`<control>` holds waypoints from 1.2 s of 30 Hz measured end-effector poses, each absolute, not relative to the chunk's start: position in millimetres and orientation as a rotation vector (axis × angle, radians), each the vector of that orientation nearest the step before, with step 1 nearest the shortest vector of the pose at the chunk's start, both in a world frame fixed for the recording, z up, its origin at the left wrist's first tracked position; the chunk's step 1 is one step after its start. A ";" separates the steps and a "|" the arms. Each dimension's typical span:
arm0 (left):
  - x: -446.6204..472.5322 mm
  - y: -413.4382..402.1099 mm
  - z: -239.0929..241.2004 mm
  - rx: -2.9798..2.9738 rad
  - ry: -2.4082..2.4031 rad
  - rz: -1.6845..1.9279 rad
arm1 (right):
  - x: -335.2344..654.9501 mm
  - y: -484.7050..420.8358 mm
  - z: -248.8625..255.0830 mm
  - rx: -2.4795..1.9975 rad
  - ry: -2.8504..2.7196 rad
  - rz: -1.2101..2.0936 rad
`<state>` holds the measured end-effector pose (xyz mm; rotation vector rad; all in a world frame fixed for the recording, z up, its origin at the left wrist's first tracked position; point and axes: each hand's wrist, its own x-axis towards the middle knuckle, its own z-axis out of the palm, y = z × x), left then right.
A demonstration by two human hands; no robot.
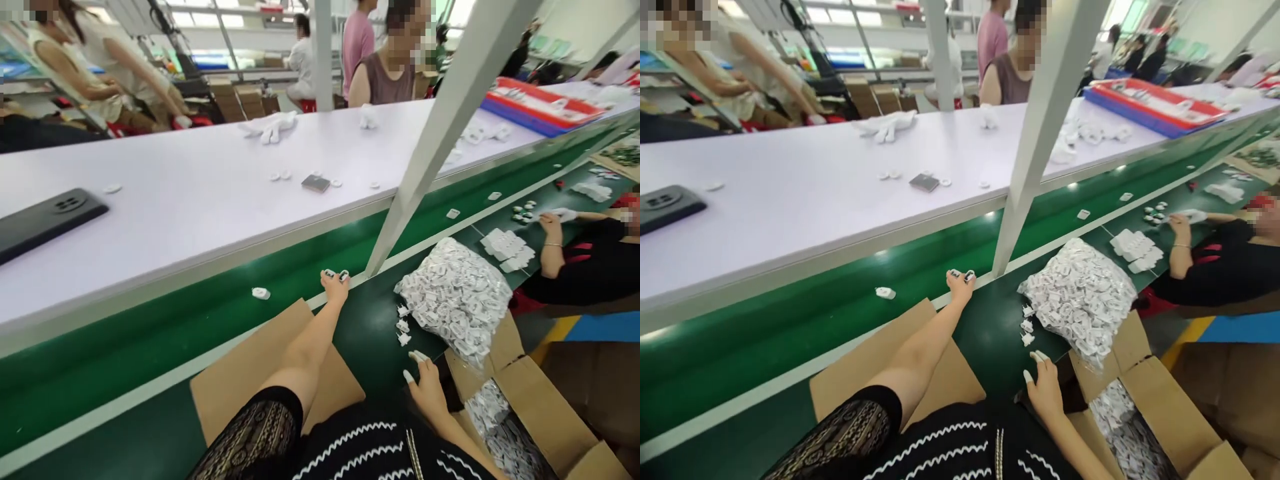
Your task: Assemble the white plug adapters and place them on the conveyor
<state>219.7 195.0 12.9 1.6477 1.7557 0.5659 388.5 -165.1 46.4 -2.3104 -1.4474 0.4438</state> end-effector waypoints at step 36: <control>114.2 -80.3 72.9 1.649 1.550 1.062 | 452.7 -40.3 33.7 -1.766 -1.031 1.184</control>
